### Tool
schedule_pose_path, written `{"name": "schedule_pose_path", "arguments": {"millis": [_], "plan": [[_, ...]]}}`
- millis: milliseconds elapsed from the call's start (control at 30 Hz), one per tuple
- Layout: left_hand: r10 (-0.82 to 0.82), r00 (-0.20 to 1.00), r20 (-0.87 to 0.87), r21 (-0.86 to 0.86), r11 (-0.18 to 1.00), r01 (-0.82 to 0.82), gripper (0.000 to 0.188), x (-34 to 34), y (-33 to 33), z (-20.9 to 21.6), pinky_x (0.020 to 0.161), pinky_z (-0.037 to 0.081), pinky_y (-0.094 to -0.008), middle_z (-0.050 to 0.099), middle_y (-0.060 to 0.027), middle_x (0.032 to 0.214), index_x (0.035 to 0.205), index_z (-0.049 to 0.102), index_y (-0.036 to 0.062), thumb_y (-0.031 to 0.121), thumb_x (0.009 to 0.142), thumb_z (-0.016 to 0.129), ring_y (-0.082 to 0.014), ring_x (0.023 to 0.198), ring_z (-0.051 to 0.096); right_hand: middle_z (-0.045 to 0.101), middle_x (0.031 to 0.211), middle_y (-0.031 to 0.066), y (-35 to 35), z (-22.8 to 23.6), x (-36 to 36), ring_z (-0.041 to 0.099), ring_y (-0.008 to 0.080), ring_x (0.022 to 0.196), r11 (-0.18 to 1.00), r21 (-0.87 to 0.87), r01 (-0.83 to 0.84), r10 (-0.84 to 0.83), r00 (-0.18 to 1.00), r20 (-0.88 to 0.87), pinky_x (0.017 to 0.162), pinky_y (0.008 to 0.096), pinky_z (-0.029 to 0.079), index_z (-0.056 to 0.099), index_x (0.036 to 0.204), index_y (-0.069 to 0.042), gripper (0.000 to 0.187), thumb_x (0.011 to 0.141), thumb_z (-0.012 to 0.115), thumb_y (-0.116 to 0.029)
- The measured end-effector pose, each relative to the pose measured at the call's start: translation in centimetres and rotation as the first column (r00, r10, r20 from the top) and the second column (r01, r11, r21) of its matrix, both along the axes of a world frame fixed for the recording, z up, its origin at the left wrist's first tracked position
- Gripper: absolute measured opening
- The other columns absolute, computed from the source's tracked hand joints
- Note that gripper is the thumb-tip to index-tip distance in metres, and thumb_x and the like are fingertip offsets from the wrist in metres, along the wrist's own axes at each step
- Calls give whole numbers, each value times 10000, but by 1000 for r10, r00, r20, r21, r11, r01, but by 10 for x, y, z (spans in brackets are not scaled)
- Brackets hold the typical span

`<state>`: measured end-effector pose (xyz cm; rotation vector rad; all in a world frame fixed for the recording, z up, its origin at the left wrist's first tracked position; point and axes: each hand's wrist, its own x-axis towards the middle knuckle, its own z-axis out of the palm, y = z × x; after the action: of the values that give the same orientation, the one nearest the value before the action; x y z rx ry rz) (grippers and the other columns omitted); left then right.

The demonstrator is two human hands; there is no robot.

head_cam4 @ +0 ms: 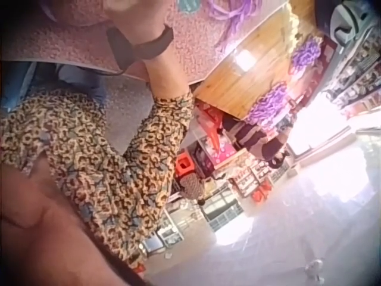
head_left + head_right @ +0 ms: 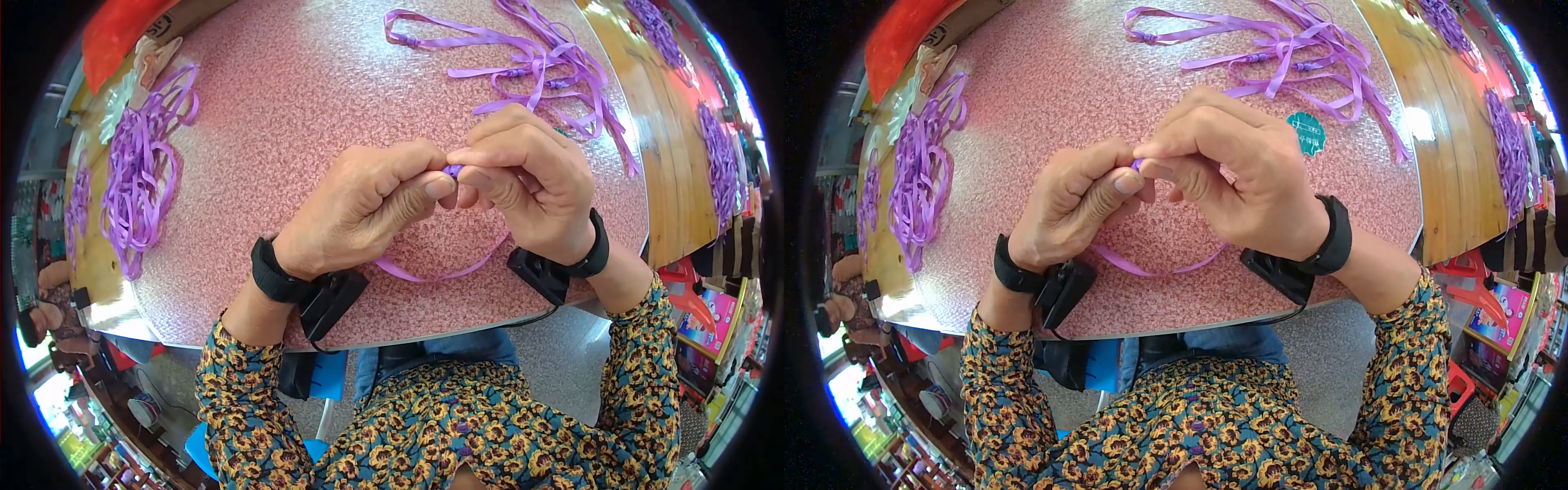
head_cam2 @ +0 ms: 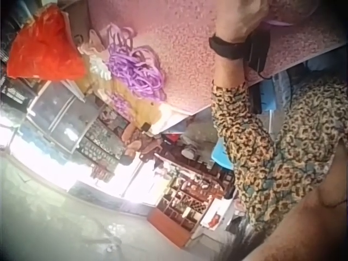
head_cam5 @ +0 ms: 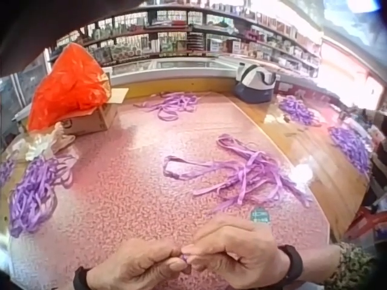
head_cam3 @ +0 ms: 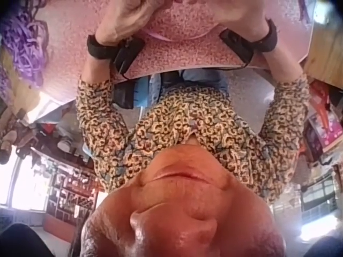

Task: The person picks up a purple ribbon and threads it through a small purple plastic piece by hand. They then repeat the process with a second ribbon and plastic piece.

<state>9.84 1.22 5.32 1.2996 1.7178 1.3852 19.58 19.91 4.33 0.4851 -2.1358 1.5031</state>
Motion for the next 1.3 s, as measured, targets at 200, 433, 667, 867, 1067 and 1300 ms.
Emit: {"name": "schedule_pose_path", "arguments": {"millis": [200,433,667,867,1067,1300], "plan": [[1,983,186,-60,998,11,230,8,0,12,544,442,-274,566,-54,687,936,596,10,212,1009,514,-118,586,549,641,888,115,8,4,-1,621,153,691,988,157,-1,14,996,-87,545,253,500,657,978,-20,133,897,676,-124],[-59,962,265,-19,998,66,269,7,-2,8,499,398,-254,540,-23,671,925,595,6,242,1019,505,-86,557,499,644,891,120,10,-1,-4,607,139,669,985,158,-62,90,981,-174,534,251,494,655,963,-23,125,895,679,-125],[-29,841,541,23,1000,20,290,13,4,8,465,293,-219,469,20,625,971,587,18,273,1036,467,-54,507,381,640,906,127,8,0,-8,607,121,656,999,33,-39,43,991,-131,534,233,490,646,968,-13,122,899,676,-109],[9,871,491,53,998,-40,300,15,7,3,498,305,-203,462,31,671,1026,583,17,285,1044,448,-41,552,381,637,911,129,8,1,-7,607,119,633,998,51,24,-14,981,-191,532,229,487,635,985,-10,133,893,680,-95],[-26,840,542,96,995,-31,293,17,7,5,517,306,-187,441,49,685,1043,580,32,299,1041,460,-31,583,372,635,911,130,10,1,-7,608,119,637,997,63,33,-20,979,-202,530,234,489,634,984,-12,134,891,682,-97],[-51,727,684,83,996,-9,299,28,7,7,476,288,-207,424,42,660,980,560,44,313,1044,445,-45,545,353,633,904,127,14,3,-8,601,116,636,976,200,92,-13,931,-366,511,230,481,638,993,-9,171,894,685,-141]]}}
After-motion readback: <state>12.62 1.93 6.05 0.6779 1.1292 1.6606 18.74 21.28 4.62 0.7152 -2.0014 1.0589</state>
